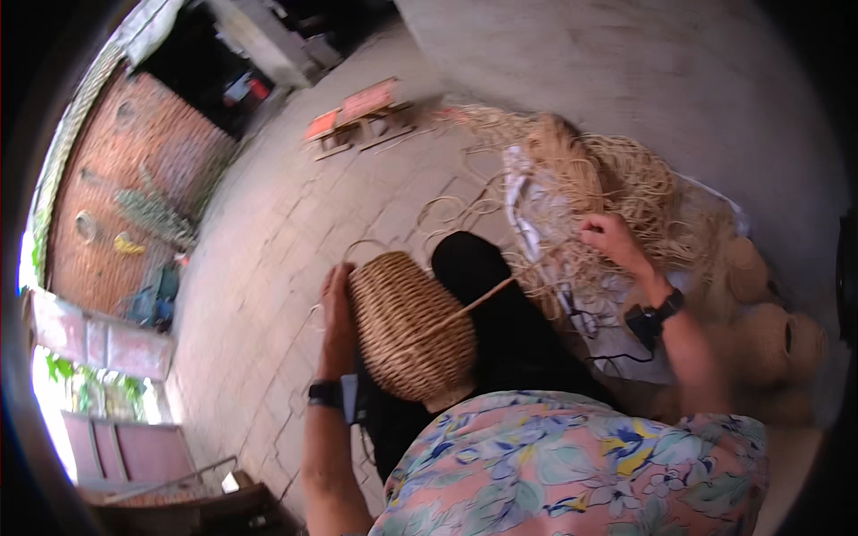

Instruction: Weaving a small basket or decorative item using dried plant fibers.

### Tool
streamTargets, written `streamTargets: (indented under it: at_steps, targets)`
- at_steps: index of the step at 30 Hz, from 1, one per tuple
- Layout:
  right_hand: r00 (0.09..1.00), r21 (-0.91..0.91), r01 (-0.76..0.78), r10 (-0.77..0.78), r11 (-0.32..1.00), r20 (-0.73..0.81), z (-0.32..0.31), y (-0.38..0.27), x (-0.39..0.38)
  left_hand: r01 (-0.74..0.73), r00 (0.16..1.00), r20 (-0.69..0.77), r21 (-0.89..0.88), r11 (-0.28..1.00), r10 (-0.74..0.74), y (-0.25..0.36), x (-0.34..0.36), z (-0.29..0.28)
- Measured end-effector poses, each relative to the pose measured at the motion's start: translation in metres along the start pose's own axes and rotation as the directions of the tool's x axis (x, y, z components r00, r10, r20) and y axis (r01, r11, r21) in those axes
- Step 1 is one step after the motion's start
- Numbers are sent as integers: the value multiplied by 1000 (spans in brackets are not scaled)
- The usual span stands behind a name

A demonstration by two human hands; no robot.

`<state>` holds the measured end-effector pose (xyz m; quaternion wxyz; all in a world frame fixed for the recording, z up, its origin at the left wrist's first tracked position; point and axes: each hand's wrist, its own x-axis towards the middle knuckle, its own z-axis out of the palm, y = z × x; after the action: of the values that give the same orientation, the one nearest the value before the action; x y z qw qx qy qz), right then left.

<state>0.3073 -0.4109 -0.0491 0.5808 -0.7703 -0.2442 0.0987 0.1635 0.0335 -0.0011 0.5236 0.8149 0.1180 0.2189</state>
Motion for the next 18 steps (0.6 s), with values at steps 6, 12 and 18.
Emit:
streamTargets:
  at_steps: [6,12,18]
  targets:
    - [981,-255,-60,10,965,-195,-57,13,1,279,958,36,-341,898,-285,-32,-5,-15]
    - [960,-382,-125,13,916,-281,-103,25,-22,107,991,98,-181,978,-91,-26,-13,-3]
    - [987,-739,31,-136,673,-83,-36,29,-14,357,932,79,-352,865,-353,-34,0,-14]
